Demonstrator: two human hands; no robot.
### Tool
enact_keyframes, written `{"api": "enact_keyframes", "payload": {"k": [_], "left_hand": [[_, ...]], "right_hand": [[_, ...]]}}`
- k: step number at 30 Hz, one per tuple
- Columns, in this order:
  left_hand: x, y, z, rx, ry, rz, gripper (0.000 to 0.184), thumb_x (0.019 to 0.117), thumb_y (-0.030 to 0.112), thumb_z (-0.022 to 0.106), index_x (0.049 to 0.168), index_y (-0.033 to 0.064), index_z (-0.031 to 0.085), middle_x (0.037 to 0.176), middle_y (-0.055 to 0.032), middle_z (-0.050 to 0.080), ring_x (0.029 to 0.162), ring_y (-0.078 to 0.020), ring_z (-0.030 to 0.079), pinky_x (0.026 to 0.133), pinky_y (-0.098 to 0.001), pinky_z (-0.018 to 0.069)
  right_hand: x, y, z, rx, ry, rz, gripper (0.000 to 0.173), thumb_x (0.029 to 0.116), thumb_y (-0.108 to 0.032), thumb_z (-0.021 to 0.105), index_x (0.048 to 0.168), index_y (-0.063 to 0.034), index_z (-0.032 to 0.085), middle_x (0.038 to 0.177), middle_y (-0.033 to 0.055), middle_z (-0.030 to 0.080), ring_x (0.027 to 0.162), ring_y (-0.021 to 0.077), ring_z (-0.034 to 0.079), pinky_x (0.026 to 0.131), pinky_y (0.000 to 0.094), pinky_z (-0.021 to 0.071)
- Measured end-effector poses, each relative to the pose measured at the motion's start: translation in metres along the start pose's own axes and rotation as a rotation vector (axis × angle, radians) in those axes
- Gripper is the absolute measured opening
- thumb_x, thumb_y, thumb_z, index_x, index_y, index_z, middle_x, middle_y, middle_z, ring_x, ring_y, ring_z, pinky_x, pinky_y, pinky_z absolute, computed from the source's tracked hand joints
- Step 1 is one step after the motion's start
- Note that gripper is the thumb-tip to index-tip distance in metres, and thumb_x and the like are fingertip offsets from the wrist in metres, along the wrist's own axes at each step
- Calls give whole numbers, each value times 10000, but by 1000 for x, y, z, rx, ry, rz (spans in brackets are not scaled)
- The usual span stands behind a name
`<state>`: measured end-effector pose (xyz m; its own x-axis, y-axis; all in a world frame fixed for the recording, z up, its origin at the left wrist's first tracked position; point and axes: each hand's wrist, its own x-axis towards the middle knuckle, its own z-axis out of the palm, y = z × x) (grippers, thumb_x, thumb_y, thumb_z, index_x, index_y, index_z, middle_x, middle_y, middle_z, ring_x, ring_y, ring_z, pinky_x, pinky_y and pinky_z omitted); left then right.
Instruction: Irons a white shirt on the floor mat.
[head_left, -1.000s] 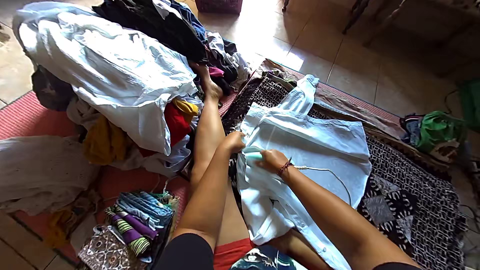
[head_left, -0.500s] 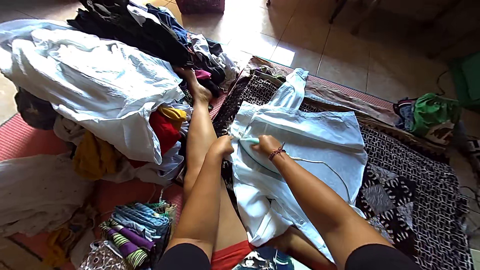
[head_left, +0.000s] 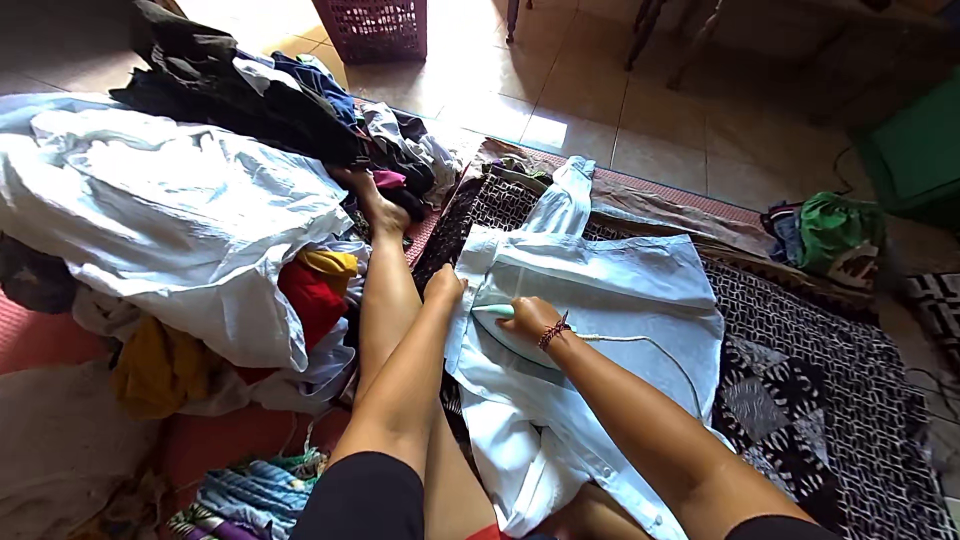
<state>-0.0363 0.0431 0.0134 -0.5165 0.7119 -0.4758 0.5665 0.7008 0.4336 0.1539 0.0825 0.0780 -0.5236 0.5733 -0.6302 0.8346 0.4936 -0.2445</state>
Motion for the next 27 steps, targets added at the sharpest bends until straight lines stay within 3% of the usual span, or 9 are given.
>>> {"api": "enact_keyframes", "payload": {"k": [3,6,9,12,17,22,27], "left_hand": [[2,1,4,-25,63,21,359,1081,253,502,1288,-22,605,1214,-292,667,1174,-456,646,969,-647,500],[-5,7,3,-47,124,35,326,1093,242,474,1262,-7,600,1170,-286,679,1139,-452,663,946,-632,513],[-8,7,5,-45,130,18,334,1090,254,480,1276,1,592,1167,-281,683,1129,-449,669,935,-632,521],[-6,9,4,-47,115,4,346,1080,251,501,1314,12,591,1202,-274,678,1155,-437,662,962,-626,514],[-6,5,5,-45,128,-15,339,1082,234,495,1297,-14,581,1194,-292,672,1153,-455,657,958,-639,507],[-9,0,8,-27,149,10,373,1085,283,485,1332,19,579,1204,-285,675,1164,-459,651,973,-650,494],[-12,2,7,-2,115,-32,389,1093,226,441,1375,-20,547,1297,-302,634,1262,-436,606,1056,-607,458]], "right_hand": [[29,8,-20,121,90,117,546,1009,-460,635,1232,37,677,1277,254,675,1249,399,632,1035,614,477],[53,13,-29,194,158,191,544,996,-457,659,1169,58,690,1226,261,690,1200,400,658,993,611,506],[59,18,-19,176,151,107,505,964,-444,705,1091,45,713,1120,251,715,1106,400,688,938,624,527],[43,15,-19,44,48,2,485,986,-467,665,1116,-1,710,1128,218,714,1119,375,680,946,615,513],[53,8,-37,160,141,111,527,998,-445,656,1158,56,691,1218,255,693,1193,397,660,987,614,506],[64,2,-50,266,186,165,512,985,-420,679,1161,60,699,1267,247,683,1238,377,646,1021,600,504],[60,42,-43,266,212,195,511,983,-428,683,1117,64,708,1220,256,697,1198,385,664,991,606,514]]}}
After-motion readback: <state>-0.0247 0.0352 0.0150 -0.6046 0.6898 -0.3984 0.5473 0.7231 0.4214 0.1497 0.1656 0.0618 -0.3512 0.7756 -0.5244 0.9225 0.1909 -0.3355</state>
